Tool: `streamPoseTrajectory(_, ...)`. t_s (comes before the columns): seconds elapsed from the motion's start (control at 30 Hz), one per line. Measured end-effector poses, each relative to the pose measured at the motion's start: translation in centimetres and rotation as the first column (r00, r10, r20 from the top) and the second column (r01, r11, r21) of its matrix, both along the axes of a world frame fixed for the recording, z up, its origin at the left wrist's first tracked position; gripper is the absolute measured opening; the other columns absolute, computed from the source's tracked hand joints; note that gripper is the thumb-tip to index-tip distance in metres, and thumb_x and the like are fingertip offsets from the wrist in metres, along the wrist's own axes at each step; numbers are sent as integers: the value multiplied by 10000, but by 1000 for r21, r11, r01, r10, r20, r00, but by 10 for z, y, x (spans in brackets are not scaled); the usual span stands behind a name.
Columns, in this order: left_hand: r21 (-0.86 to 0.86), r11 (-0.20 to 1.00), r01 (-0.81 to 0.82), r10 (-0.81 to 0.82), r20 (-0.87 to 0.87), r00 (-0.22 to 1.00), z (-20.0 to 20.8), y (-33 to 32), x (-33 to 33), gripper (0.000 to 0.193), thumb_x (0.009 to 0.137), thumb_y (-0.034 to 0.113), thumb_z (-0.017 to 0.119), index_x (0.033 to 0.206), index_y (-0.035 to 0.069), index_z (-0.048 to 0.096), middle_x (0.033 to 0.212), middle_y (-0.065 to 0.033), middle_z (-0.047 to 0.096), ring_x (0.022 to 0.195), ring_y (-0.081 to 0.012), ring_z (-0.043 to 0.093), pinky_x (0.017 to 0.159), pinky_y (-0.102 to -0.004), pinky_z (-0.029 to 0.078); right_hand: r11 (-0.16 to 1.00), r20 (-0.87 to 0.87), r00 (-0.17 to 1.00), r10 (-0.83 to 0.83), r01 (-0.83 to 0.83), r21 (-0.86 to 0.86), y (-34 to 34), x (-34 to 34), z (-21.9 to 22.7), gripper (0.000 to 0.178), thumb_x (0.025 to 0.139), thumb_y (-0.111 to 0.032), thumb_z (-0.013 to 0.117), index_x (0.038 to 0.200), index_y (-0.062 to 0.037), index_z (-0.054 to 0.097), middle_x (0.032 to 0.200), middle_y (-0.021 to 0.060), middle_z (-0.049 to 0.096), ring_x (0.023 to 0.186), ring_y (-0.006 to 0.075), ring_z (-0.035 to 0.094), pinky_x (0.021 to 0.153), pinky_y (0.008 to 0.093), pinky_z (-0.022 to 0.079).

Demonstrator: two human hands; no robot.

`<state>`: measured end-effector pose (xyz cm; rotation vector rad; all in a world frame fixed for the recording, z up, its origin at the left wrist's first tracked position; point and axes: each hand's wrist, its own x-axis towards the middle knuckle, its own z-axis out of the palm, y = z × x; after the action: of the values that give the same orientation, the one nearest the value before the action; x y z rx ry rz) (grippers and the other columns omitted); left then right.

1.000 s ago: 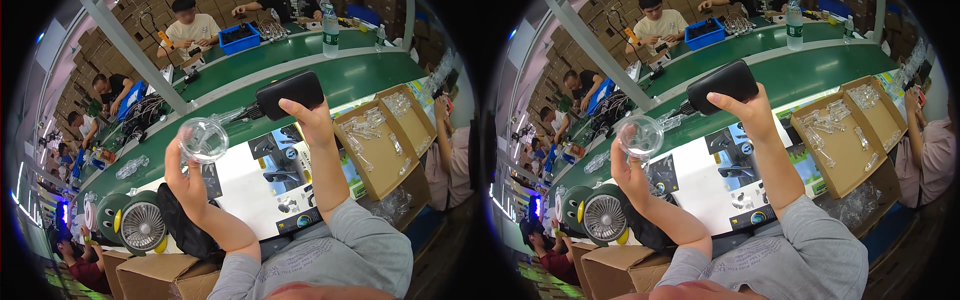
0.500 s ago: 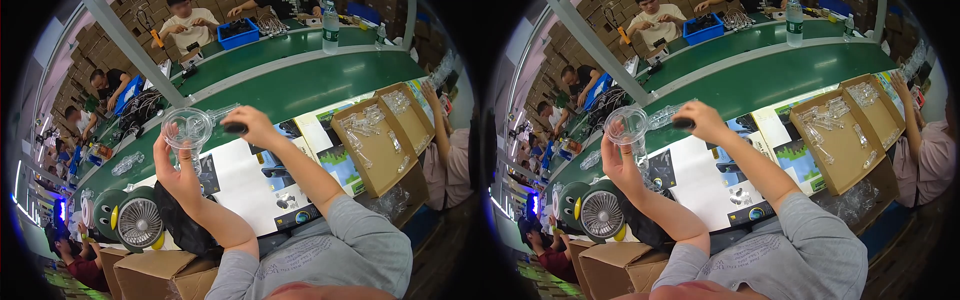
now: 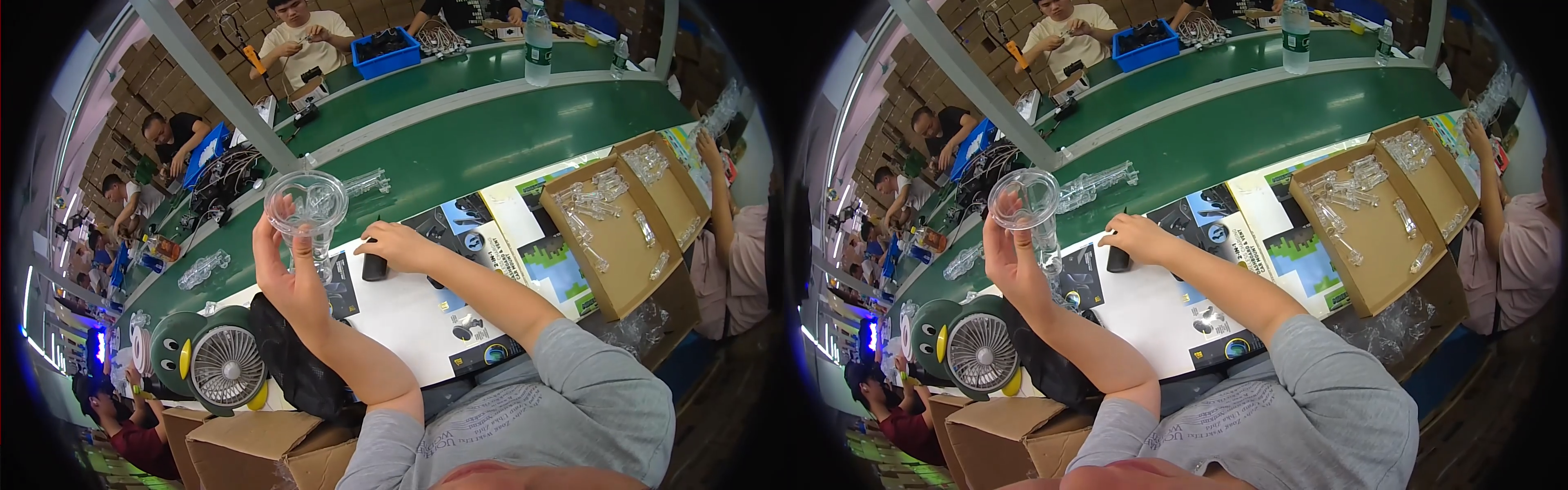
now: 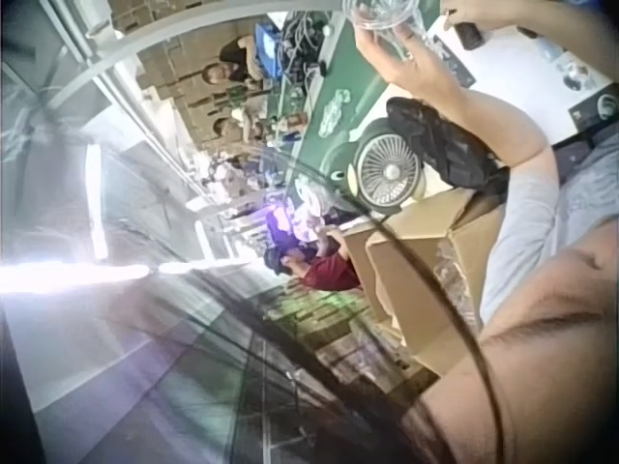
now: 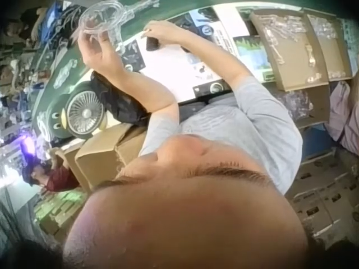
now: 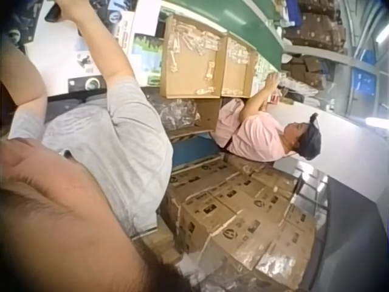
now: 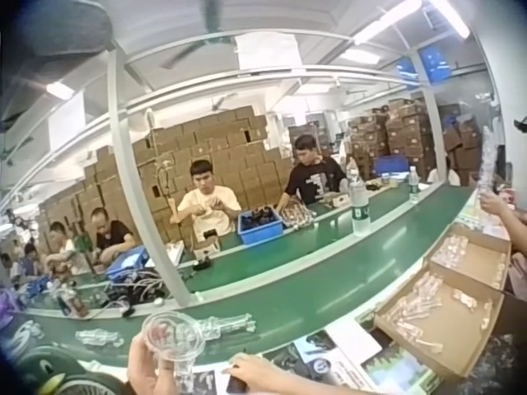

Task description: Applying liquid from a squeeze bottle to plastic components and assembling them into housings on an assembly line.

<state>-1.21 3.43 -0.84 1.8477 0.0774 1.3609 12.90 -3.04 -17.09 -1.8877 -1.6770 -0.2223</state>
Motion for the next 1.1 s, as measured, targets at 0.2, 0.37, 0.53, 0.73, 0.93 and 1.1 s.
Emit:
streamPoseTrajectory(0.2,-77,993,92,-91,22,996,-7,-1,14,330,898,152,552,1175,-20,503,1125,-128,579,1021,-196,550,872,-308,437,995,-394,917,63,-88,-47,-31,2,75,759,696,-178,745,1359,-135,378,1361,165,404,1220,312,423,1003,377,368)
streamPoseTrajectory(0.37,-178,950,258,-249,74,966,-14,-20,36,346,909,124,516,1219,9,415,1103,-139,577,989,-186,551,846,-299,440,956,-691,662,291,-215,198,-75,3,121,766,723,-145,733,1375,-62,339,1349,118,430,1226,217,426,996,384,376)
streamPoseTrajectory(0.53,-93,970,226,-224,36,974,-24,-40,57,374,905,179,537,1213,7,411,1079,-141,576,952,-200,558,841,-314,436,938,-726,625,286,-30,344,-84,-13,141,696,741,-20,646,1366,-59,342,1314,76,456,1167,183,488,975,353,399)
streamPoseTrajectory(0.73,-111,962,251,-225,203,953,-29,-48,60,433,917,229,514,1229,-31,362,1077,-150,552,977,-213,537,868,-327,416,914,-655,738,161,140,382,-74,-40,147,540,783,-53,613,1286,-48,416,1184,83,548,1072,161,541,926,314,418)
streamPoseTrajectory(0.93,-87,954,288,-259,250,933,-30,-52,58,446,912,225,506,1234,-42,350,1078,-161,541,985,-214,528,891,-332,399,885,-560,826,73,205,418,-77,-45,147,512,771,-80,609,1250,-57,429,990,164,621,916,282,626,799,342,472)
streamPoseTrajectory(1.1,-103,954,281,-253,225,941,-32,-52,59,442,912,222,498,1236,-40,349,1069,-163,544,981,-207,529,888,-328,401,910,-582,813,12,232,343,-82,-45,147,506,777,-92,613,1247,-58,431,1000,164,621,926,296,625,777,345,479)
